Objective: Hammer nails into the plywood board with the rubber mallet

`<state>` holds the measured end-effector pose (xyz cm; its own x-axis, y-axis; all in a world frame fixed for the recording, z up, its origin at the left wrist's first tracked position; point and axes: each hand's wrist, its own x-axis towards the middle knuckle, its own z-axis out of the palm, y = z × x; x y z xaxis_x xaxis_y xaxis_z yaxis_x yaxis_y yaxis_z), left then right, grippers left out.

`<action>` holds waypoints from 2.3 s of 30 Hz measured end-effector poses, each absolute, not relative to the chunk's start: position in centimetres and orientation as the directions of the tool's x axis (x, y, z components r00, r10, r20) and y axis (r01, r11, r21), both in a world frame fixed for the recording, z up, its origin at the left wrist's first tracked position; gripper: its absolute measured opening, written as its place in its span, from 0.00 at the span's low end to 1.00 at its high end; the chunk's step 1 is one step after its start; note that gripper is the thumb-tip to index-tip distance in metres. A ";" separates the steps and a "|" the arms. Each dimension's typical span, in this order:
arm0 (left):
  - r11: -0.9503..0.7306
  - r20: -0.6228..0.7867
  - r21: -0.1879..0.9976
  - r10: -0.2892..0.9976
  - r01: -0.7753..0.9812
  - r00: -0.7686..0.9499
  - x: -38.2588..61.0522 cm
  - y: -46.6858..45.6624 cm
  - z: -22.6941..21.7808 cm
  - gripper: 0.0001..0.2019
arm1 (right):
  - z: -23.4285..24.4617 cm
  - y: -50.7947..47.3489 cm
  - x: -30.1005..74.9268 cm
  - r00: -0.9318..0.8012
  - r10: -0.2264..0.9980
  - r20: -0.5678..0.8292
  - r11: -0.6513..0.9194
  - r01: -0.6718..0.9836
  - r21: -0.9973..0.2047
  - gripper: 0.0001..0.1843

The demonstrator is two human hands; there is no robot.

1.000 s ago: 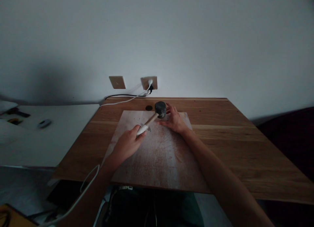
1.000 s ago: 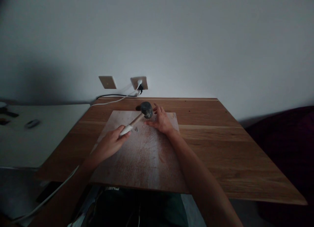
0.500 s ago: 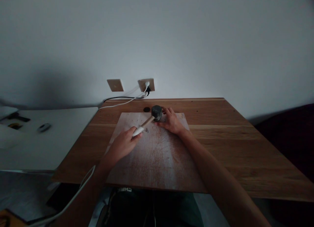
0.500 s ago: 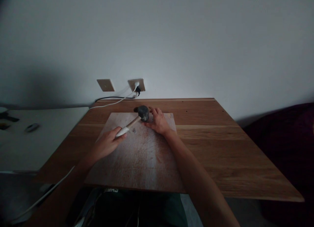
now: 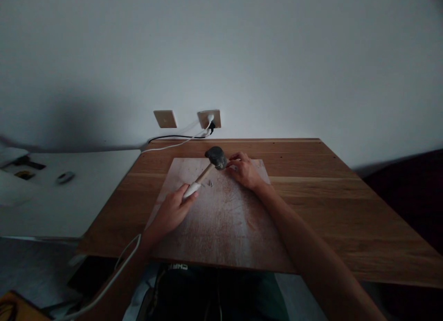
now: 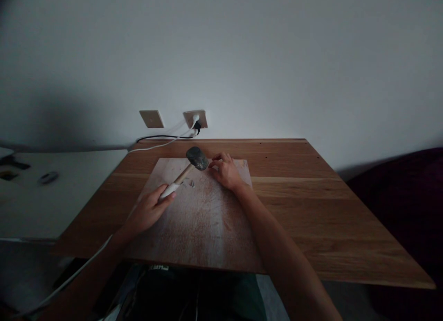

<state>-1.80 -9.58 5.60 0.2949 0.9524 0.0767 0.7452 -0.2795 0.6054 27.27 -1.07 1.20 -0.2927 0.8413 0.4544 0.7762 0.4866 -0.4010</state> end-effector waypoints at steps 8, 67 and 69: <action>-0.269 0.037 0.590 0.951 0.761 0.307 -1.6 -9.0 6.2 0.13 | 0.9 -1.0 27.2 -0.247 0.853 0.460 0.466 0.758 -0.456 0.19; -0.166 0.129 0.771 0.986 0.614 0.104 -4.9 -9.3 4.1 0.13 | 7.0 -4.1 19.9 -0.918 0.396 0.011 0.823 0.360 0.439 0.12; -0.165 0.127 0.776 0.986 0.609 0.106 -4.9 -9.3 4.1 0.12 | 6.8 -3.9 20.0 -0.930 0.366 0.027 0.826 0.339 0.450 0.13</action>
<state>-4.86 -9.27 4.14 0.1057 0.9863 0.1270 0.6091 -0.1652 0.7757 19.99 -3.94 6.76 -0.9300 0.3665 0.0275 0.3388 0.8262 0.4501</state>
